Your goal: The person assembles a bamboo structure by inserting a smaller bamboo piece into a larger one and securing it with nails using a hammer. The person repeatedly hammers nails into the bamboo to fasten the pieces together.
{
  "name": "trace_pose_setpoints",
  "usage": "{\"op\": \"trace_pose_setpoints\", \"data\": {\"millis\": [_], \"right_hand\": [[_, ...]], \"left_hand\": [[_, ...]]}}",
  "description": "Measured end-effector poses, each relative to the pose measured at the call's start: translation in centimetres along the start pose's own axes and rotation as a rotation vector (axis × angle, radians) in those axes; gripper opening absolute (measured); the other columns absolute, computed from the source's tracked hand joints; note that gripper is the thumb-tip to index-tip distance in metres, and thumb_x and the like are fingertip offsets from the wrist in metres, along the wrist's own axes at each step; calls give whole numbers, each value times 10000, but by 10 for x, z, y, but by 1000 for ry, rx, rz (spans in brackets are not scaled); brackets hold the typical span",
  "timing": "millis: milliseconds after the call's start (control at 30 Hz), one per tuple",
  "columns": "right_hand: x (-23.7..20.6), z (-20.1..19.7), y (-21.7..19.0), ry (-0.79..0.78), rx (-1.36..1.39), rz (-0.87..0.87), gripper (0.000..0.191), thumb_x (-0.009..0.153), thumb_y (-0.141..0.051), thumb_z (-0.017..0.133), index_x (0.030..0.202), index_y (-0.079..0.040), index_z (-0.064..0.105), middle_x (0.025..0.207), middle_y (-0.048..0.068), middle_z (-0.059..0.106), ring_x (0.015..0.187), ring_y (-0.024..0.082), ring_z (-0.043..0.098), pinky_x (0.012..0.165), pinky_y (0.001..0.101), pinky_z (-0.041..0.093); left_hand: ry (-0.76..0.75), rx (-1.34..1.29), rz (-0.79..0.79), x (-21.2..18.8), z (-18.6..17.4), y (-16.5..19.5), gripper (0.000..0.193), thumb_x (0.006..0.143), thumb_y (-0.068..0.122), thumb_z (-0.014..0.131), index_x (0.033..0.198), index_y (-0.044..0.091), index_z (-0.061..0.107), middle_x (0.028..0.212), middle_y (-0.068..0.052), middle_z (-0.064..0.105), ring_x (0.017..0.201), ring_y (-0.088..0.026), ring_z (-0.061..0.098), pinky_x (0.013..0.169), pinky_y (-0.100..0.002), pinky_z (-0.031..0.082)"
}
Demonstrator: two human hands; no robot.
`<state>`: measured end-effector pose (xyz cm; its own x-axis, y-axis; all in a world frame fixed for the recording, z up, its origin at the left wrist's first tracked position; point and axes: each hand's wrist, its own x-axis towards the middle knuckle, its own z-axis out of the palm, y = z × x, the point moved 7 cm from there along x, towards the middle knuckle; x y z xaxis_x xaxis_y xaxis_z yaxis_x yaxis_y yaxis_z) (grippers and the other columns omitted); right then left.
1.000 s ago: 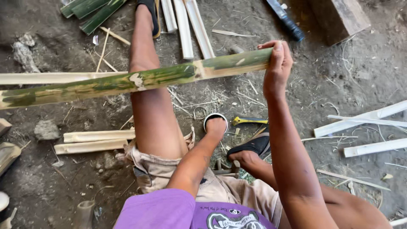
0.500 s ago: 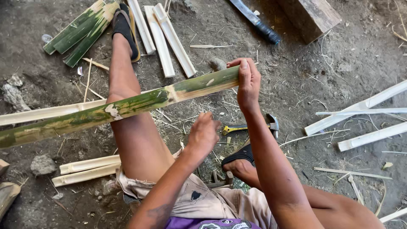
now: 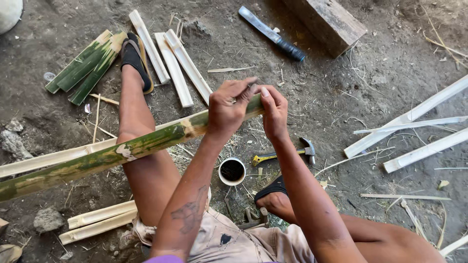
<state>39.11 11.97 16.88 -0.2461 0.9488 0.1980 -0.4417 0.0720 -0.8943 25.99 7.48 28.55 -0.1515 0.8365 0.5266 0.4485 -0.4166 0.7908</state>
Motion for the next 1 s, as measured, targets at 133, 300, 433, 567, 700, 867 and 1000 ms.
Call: {"op": "trace_pose_setpoints", "data": {"millis": [133, 300, 433, 567, 700, 867, 1000], "right_hand": [[-3, -15, 9, 23, 57, 49, 345, 1067, -275, 543, 1218, 19, 640, 1105, 73, 666, 1033, 135, 619, 955, 298, 486], [-38, -81, 48, 383, 127, 182, 435, 1031, -335, 499, 1291, 7, 573, 1074, 49, 698, 1030, 131, 680, 954, 292, 538], [-110, -121, 100, 511, -644, 700, 447, 969, -374, 605, 1207, 3, 575, 784, 155, 667, 552, 193, 630, 518, 348, 499], [-161, -136, 134, 415, -921, 1117, 536, 964, -475, 599, 1288, -65, 484, 924, 208, 720, 594, 283, 728, 544, 381, 586], [-174, -146, 156, 517, -773, 1195, 500, 927, -476, 671, 1177, -55, 568, 950, 196, 734, 589, 274, 715, 551, 416, 611], [-168, -160, 133, 679, -1006, 882, 383, 903, -369, 727, 1157, -108, 607, 950, 210, 735, 747, 357, 712, 623, 400, 539], [-163, -168, 69, 827, -192, 605, 371, 899, -88, 625, 1233, -1, 487, 987, 178, 597, 757, 239, 617, 601, 397, 571]], "left_hand": [[26, 91, -47, -11, 15, -17, 147, 956, 207, 744, 1049, 105, 795, 962, -102, 767, 883, -222, 699, 741, -305, 612], [18, 201, 29, -15, 21, -11, 163, 952, 273, 747, 1015, 130, 794, 959, -45, 792, 868, -185, 738, 790, -345, 560], [-17, 216, -49, -15, 28, -15, 203, 961, 318, 725, 1012, 137, 800, 907, -39, 789, 781, -175, 740, 688, -347, 557], [-51, 177, -193, -16, 31, -25, 242, 959, 344, 704, 1013, 129, 801, 788, -31, 790, 621, -150, 738, 563, -310, 536], [-46, 188, -133, -14, 29, -22, 214, 968, 321, 704, 1014, 134, 799, 809, -26, 790, 635, -138, 749, 545, -289, 549], [-107, 184, -123, -17, 33, -25, 166, 911, 232, 754, 1032, 127, 797, 935, -54, 801, 710, -148, 770, 611, -289, 606], [-133, 199, 7, -19, 36, -21, 65, 920, 159, 759, 973, 138, 790, 1079, -40, 791, 878, -170, 791, 775, -281, 637]]}}
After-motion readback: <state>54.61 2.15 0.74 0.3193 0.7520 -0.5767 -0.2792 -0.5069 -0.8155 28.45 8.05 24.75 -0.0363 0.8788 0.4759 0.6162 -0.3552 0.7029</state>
